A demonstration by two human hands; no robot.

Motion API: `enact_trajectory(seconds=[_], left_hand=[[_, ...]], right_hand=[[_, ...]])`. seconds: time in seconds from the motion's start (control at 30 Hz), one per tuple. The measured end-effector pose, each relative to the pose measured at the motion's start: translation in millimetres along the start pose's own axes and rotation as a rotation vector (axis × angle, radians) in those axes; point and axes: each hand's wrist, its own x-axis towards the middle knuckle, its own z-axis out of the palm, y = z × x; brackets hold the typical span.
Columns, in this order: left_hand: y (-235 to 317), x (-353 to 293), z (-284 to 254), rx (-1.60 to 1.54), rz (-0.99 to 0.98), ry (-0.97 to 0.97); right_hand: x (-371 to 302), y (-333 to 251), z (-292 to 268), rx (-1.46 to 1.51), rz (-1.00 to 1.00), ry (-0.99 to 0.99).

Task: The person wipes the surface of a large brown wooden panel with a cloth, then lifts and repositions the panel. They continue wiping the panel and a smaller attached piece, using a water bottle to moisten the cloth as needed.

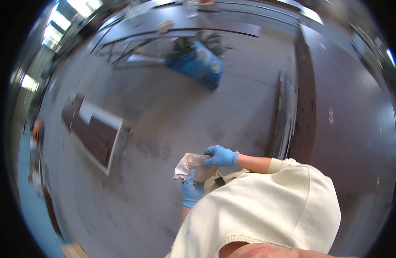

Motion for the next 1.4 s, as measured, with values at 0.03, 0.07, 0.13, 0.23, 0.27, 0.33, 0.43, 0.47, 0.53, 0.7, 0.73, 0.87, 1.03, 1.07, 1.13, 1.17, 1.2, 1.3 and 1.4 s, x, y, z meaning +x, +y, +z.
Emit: enact_trajectory(seconds=[0.03,0.07,0.13,0.23,0.27,0.33,0.43,0.47,0.53,0.7,0.73,0.87,1.03,1.07,1.13,1.17,1.2,1.3,1.4], left_hand=[[26.6,19.3,4.3,0.050,-0.020,-0.007],[47.9,41.9,12.9,0.081,-0.036,-0.065],[94.5,95.6,35.7,0.137,-0.137,-0.117],[148.9,158.2,66.8,0.277,-0.236,-0.150],[162.6,182.5,75.8,0.313,-0.267,-0.223],[170.9,223.1,89.2,0.336,-0.332,-0.303],[188.6,297.9,118.6,0.431,-0.379,-0.444],[192.9,323.5,131.6,0.432,-0.390,-0.515],[197.6,366.6,156.0,0.447,-0.424,-0.484],[212.6,449.8,207.5,0.381,-0.539,-0.441],[222.1,468.4,217.5,0.373,-0.550,-0.439],[259.9,544.2,251.4,0.259,-0.685,-0.473],[278.6,651.3,272.6,0.323,-0.675,-0.393],[286.1,672.4,275.7,0.423,-0.677,-0.333],[307.4,701.2,284.3,0.403,-0.556,-0.498],[319.8,720.8,291.2,0.437,-0.539,-0.476],[330.2,735.6,298.2,0.381,-0.515,-0.533],[373.1,786.0,320.0,0.480,-0.505,-0.492],[404.6,835.6,341.8,0.574,-0.537,-0.413]], right_hand=[[19.0,-9.7,-1.9,0.041,-0.008,0.047],[37.2,-19.6,-6.3,0.064,-0.005,0.113],[70.2,-39.3,-22.9,0.050,0.041,0.244],[97.8,-56.0,-50.0,0.243,0.073,0.266],[106.5,-56.9,-60.5,0.322,0.075,0.266],[122.1,-51.7,-81.8,0.459,0.037,0.284],[159.6,-40.1,-118.7,0.591,-0.077,0.346],[174.8,-36.3,-132.4,0.602,-0.114,0.363],[206.0,-29.5,-166.0,0.642,-0.175,0.386],[282.6,-39.1,-237.5,0.768,-0.174,0.378],[300.5,-46.3,-254.0,0.818,-0.222,0.377],[360.0,-75.1,-306.0,0.852,-0.169,0.471],[433.0,-91.3,-368.8,0.794,-0.082,0.566],[448.4,-93.0,-376.1,0.857,-0.077,0.603],[477.4,-99.7,-391.6,0.885,-0.045,0.627],[496.3,-104.3,-401.5,0.820,-0.024,0.648],[511.5,-109.7,-411.5,0.757,0.014,0.667],[556.0,-131.9,-452.5,0.522,0.040,0.585],[599.6,-157.6,-491.0,0.405,-0.072,0.623]])
